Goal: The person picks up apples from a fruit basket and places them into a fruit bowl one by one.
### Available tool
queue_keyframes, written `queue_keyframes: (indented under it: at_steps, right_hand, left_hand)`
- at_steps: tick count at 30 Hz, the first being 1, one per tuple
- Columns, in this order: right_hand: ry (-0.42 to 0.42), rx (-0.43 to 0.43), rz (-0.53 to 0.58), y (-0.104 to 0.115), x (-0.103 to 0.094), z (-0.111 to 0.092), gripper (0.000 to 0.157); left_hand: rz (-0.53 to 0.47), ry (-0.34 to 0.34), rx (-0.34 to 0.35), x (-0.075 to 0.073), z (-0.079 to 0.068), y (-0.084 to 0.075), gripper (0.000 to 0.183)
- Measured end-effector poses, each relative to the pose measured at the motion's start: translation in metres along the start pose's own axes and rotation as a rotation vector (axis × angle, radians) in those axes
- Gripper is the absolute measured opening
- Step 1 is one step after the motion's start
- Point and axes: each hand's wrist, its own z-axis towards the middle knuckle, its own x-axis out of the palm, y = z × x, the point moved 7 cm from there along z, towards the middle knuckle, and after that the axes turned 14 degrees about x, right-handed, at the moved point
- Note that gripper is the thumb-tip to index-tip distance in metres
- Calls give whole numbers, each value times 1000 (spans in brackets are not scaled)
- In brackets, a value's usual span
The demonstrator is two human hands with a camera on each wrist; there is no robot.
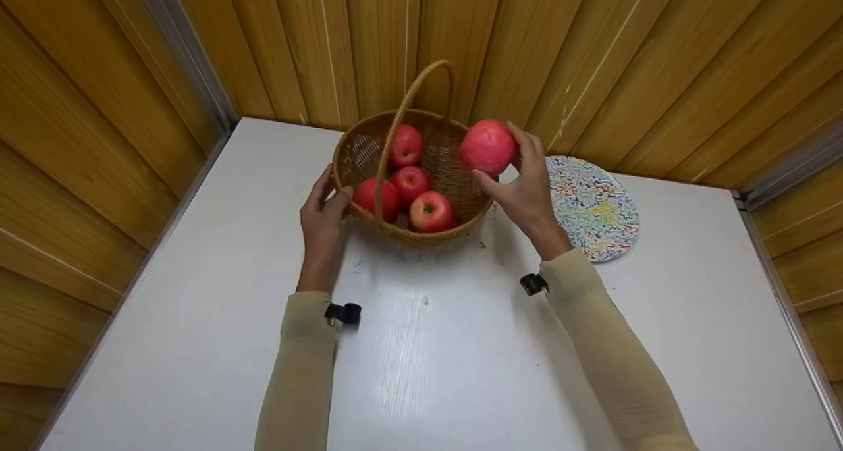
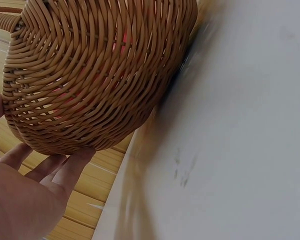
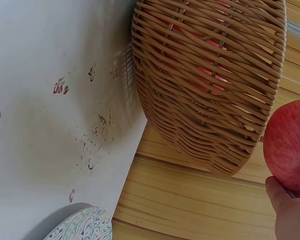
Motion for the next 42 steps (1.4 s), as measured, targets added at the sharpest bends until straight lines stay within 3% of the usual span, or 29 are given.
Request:
queue_keyframes:
  at_steps: [8, 16, 27, 34, 38, 42]
  right_hand:
    - [-88, 83, 15, -10, -21, -10, 84]
    - [-210, 61, -1, -25, -38, -18, 84]
    - [-265, 219, 145, -45, -58, -25, 89]
    - [-314, 269, 211, -30, -68, -37, 88]
    - [-332, 290, 200, -33, -73, -40, 86]
    - [-343, 333, 141, -57, -77, -38, 91]
  left_hand:
    - [-14, -5, -19, 0, -1, 0, 57]
    - [-7, -4, 1, 0, -1, 2, 55]
    - [-2, -18, -2, -2, -3, -3, 55]
    - [5, -17, 2, -4, -4, -3, 54]
    - [13, -13, 6, -4, -3, -3, 54]
    - [14, -18, 3, -4, -4, -3, 53]
